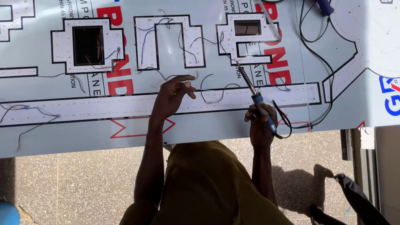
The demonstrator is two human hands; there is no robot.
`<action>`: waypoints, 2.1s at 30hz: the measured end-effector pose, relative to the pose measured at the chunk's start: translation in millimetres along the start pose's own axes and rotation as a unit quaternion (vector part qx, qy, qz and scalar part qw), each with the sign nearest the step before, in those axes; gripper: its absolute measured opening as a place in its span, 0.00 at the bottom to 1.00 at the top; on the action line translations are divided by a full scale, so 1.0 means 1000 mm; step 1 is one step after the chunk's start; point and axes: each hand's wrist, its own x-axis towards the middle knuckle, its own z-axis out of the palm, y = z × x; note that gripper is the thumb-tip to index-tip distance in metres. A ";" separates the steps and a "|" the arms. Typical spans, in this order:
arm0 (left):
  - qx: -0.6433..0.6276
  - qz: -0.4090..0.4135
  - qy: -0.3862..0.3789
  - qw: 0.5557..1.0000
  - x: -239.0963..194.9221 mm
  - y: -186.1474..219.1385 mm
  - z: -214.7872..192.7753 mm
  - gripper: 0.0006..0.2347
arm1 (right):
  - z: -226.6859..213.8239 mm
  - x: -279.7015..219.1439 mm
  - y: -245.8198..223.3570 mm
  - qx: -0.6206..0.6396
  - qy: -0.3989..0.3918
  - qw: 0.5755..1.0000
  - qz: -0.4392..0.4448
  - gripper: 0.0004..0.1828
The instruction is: Soldering wires to LED strips and using a glue gun to secure components on a sign board.
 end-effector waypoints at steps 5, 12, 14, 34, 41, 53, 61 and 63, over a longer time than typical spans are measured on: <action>0.081 0.021 0.157 0.984 -0.058 0.000 -0.028 0.13 | 0.017 0.027 0.017 0.043 -0.068 0.995 0.054 0.26; 0.114 0.009 0.285 0.952 -0.080 -0.028 -0.028 0.11 | 0.045 0.031 0.022 0.053 -0.134 0.984 0.105 0.25; 0.118 0.023 0.290 0.949 -0.076 -0.026 -0.022 0.10 | 0.053 0.028 0.022 0.053 -0.139 0.983 0.112 0.25; 0.503 0.084 0.389 0.767 0.147 -0.167 -0.168 0.10 | 0.055 0.004 -0.016 0.053 -0.076 0.993 0.077 0.21; 0.317 0.177 0.150 0.920 0.056 -0.072 -0.146 0.06 | 0.052 -0.009 -0.010 0.018 -0.044 0.996 0.079 0.21; 0.435 0.118 0.159 0.878 0.028 -0.119 -0.145 0.06 | 0.085 -0.005 0.014 0.014 -0.026 0.997 0.073 0.25; 0.503 0.093 0.101 0.853 0.044 -0.138 -0.149 0.02 | 0.083 -0.035 0.008 0.017 0.036 0.998 0.041 0.25; 0.513 0.085 0.113 0.846 0.041 -0.131 -0.147 0.06 | 0.078 -0.041 0.007 0.017 0.040 0.998 0.036 0.24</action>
